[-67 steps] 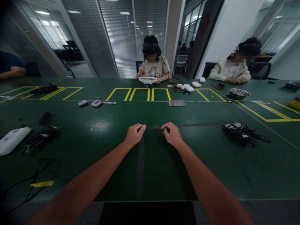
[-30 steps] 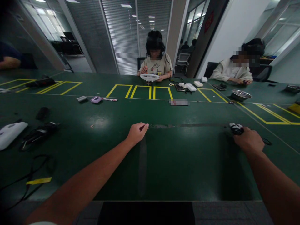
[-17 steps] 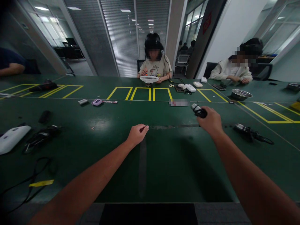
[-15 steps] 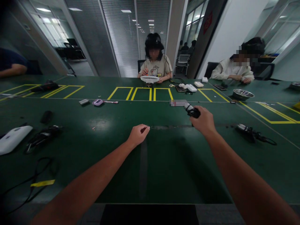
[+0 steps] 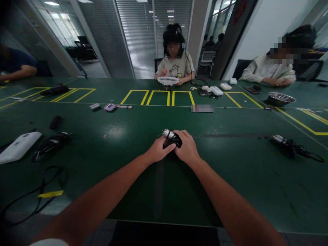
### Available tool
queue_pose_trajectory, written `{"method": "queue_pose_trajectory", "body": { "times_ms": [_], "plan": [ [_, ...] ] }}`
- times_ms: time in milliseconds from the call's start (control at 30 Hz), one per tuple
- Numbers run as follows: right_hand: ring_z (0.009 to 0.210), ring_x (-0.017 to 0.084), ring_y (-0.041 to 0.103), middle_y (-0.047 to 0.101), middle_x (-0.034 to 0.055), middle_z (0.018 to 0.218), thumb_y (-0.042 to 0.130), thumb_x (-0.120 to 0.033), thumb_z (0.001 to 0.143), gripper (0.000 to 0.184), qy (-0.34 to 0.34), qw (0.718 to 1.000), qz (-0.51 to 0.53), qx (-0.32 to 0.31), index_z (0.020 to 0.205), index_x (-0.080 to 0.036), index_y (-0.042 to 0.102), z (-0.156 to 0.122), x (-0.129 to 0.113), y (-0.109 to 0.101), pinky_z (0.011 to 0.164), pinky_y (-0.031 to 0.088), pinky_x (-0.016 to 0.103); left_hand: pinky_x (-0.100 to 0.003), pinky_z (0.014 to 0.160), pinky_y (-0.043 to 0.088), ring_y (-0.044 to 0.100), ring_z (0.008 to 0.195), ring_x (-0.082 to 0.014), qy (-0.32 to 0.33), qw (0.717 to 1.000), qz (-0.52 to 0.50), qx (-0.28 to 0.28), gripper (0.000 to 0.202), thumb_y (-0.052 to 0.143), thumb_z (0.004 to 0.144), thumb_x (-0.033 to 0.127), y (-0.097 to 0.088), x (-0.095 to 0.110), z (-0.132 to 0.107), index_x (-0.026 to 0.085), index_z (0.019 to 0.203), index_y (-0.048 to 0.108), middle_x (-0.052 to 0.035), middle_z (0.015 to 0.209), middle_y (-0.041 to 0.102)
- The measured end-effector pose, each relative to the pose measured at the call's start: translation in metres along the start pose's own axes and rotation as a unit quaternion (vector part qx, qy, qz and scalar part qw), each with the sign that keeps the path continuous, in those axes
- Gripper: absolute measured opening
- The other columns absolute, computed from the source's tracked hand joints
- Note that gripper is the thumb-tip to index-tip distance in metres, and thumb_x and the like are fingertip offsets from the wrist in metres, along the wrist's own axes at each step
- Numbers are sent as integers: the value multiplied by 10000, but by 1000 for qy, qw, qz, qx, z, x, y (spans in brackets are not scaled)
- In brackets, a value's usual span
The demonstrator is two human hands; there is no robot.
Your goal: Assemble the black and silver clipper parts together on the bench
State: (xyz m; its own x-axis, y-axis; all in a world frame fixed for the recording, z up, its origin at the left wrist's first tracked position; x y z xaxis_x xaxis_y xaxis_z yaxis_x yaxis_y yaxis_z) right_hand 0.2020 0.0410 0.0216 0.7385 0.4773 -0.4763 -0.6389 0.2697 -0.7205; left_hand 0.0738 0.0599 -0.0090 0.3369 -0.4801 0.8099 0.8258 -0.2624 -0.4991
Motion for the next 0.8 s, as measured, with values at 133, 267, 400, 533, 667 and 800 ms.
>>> {"method": "queue_pose_trajectory", "body": {
  "times_ms": [133, 267, 400, 533, 667, 800],
  "plan": [
    [1035, 295, 532, 583, 116, 1140, 550, -145, 740, 485, -1, 998, -58, 15, 1220, -211, 543, -4, -6, -7, 888, 442, 448, -393, 913, 501, 620, 1025, -239, -39, 981, -185, 45, 478, 574, 883, 443, 27, 2, 0, 152, 1250, 479, -120, 1150, 634],
    [1033, 298, 519, 570, 122, 1137, 515, -135, 777, 492, -4, 996, -90, 16, 1260, -229, 521, -8, -15, -9, 871, 435, 455, -406, 1061, 429, 536, 1229, -236, -59, 943, -317, 77, 483, 585, 892, 397, 42, 8, 0, 205, 1306, 431, -108, 1315, 563],
    [1059, 300, 507, 540, 129, 1177, 521, -126, 772, 575, -11, 996, -83, -8, 1334, -233, 464, -10, -21, -5, 884, 437, 470, -422, 1053, 442, 534, 1242, -236, -111, 930, -337, 96, 426, 550, 918, 396, 40, 6, -3, 226, 1296, 453, -102, 1310, 573],
    [1166, 322, 459, 476, 147, 1287, 555, -156, 767, 722, -28, 998, -43, -22, 1446, -232, 320, -12, -28, -2, 952, 421, 517, -396, 1034, 455, 560, 1206, -228, -102, 935, -315, 130, 393, 506, 938, 408, 29, 5, -3, 204, 1272, 473, -110, 1274, 595],
    [1235, 304, 424, 429, 136, 1367, 532, -167, 802, 768, -50, 998, 2, -35, 1497, -249, 214, -12, -37, -5, 1032, 391, 527, -368, 945, 498, 617, 1080, -227, -92, 957, -224, 162, 358, 485, 940, 431, 15, 5, -2, 172, 1185, 523, -116, 1142, 643],
    [1294, 302, 379, 401, 121, 1411, 541, -201, 815, 748, -66, 997, 25, -31, 1494, -247, 230, -11, -39, -13, 1080, 356, 531, -324, 840, 523, 644, 946, -202, -55, 970, -164, 172, 354, 518, 920, 416, -2, 10, -3, 152, 1157, 513, -105, 1045, 656]
  ]
}}
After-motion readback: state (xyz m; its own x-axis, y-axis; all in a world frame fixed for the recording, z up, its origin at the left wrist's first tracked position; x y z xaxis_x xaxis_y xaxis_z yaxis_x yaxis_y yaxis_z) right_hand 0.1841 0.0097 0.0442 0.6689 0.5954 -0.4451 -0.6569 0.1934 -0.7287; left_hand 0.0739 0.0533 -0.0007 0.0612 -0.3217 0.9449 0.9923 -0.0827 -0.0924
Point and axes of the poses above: each hand's wrist, its own z-axis towards the middle knuckle, its own y-axis out of the palm, x = y × z, the point moved 6 cm from there along z, towards the middle knuckle
